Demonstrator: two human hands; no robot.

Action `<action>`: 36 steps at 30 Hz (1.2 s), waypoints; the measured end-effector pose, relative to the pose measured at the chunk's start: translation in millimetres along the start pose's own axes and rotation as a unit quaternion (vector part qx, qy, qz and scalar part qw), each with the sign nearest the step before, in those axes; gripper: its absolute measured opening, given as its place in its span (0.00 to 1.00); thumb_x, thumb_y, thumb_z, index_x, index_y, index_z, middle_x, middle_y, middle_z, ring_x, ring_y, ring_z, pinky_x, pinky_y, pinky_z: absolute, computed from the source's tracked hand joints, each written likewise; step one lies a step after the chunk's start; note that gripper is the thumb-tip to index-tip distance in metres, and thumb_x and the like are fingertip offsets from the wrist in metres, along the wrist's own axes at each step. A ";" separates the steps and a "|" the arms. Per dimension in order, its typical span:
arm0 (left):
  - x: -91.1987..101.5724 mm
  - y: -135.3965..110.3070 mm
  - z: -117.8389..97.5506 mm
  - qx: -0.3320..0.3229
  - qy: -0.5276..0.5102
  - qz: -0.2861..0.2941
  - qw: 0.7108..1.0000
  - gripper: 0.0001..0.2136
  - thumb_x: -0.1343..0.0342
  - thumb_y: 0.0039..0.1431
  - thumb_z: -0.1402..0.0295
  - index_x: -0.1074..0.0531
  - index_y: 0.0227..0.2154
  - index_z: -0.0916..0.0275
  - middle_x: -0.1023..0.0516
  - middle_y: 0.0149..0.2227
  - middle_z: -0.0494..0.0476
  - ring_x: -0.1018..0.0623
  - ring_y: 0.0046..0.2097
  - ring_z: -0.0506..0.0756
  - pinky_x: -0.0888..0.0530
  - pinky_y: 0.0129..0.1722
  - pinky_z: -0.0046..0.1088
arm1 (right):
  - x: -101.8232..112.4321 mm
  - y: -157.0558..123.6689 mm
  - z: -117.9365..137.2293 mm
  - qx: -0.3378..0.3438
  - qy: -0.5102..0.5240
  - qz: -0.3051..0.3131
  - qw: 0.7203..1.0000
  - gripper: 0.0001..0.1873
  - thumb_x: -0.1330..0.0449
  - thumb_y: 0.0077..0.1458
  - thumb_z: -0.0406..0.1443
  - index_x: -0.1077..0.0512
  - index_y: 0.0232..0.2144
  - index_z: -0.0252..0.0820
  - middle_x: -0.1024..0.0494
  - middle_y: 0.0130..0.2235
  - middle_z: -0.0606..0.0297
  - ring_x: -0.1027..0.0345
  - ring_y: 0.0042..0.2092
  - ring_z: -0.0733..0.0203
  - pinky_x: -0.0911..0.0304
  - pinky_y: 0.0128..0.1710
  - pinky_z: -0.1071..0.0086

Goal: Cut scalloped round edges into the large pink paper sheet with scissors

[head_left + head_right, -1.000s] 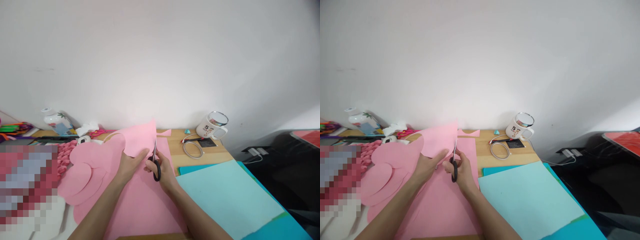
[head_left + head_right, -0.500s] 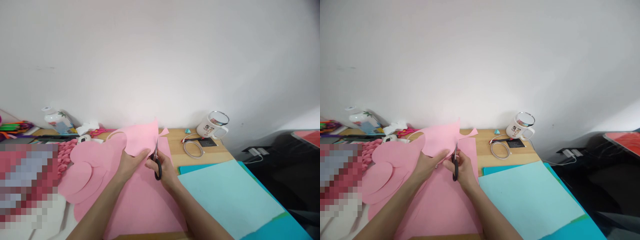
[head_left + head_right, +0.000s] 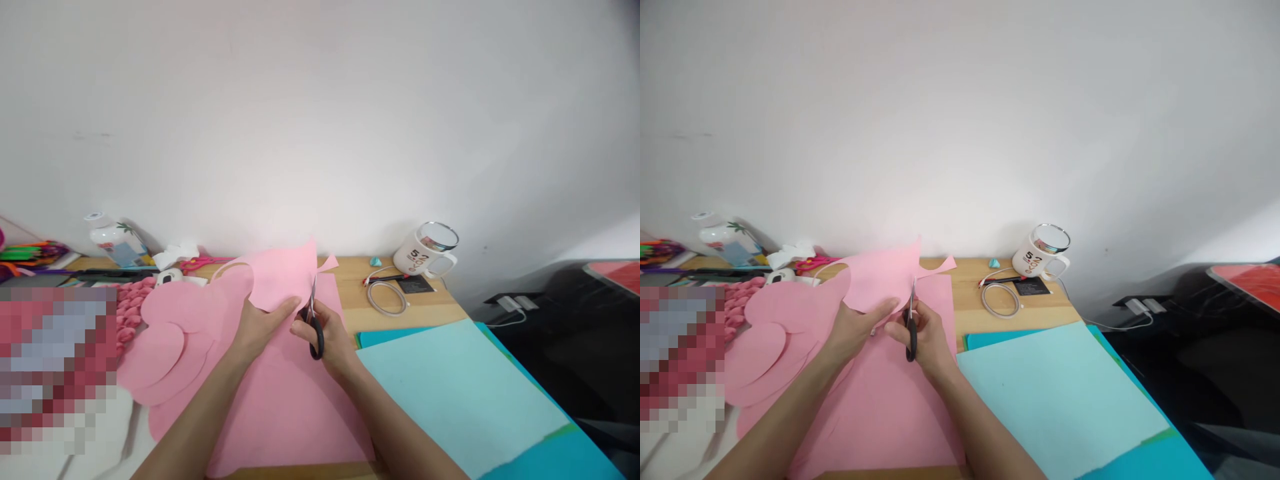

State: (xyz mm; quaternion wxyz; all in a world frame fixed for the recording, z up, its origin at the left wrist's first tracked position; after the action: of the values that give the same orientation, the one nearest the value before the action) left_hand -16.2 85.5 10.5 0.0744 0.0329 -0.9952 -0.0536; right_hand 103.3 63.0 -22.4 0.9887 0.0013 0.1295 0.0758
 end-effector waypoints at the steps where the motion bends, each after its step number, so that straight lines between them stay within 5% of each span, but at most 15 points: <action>1: 0.3 0.2 0.1 0.000 0.001 -0.002 1.000 0.16 0.40 0.44 0.64 0.27 0.38 0.66 0.22 0.37 0.61 0.24 0.41 0.59 0.26 0.39 0.35 | 0.0 -0.1 0.6 -0.001 -0.002 -0.001 1.000 0.14 0.35 0.39 0.40 0.35 0.26 0.41 0.40 0.22 0.72 0.51 0.25 0.68 0.54 0.22 0.74; 20: 1.8 -0.9 -3.7 0.024 0.011 -0.017 1.000 0.09 0.39 0.43 0.64 0.31 0.22 0.64 0.23 0.28 0.56 0.23 0.35 0.58 0.26 0.34 0.32 | -0.9 -0.6 -0.7 -0.006 0.032 -0.019 0.999 0.14 0.35 0.39 0.40 0.35 0.25 0.40 0.40 0.18 0.74 0.47 0.22 0.69 0.47 0.21 0.73; 29: 1.7 0.2 0.6 0.017 -0.014 -0.005 1.000 0.10 0.40 0.44 0.64 0.28 0.28 0.65 0.22 0.31 0.56 0.23 0.34 0.56 0.26 0.29 0.28 | 1.3 0.4 -6.1 -0.009 0.034 -0.027 0.999 0.10 0.36 0.41 0.37 0.33 0.24 0.40 0.39 0.17 0.75 0.44 0.20 0.69 0.43 0.23 0.72; 36: 0.9 0.4 -1.3 0.028 -0.034 -0.001 0.999 0.08 0.40 0.43 0.65 0.31 0.23 0.64 0.22 0.33 0.57 0.23 0.36 0.57 0.26 0.31 0.28 | -0.5 -0.6 -2.1 -0.008 0.030 -0.020 0.999 0.10 0.36 0.41 0.37 0.34 0.21 0.40 0.38 0.16 0.75 0.45 0.20 0.69 0.41 0.25 0.70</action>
State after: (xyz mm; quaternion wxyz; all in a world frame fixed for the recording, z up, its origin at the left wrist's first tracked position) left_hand -16.8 85.7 12.0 0.0400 0.0337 -0.9983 -0.0270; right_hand 102.3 62.3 -24.3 0.9857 -0.0116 0.1581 0.0570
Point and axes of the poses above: each hand's wrist, its own y-axis towards the middle knuckle, its own x-axis out of the back of the hand, z = x × y, the point moved 5 cm from there along y, towards the middle knuckle
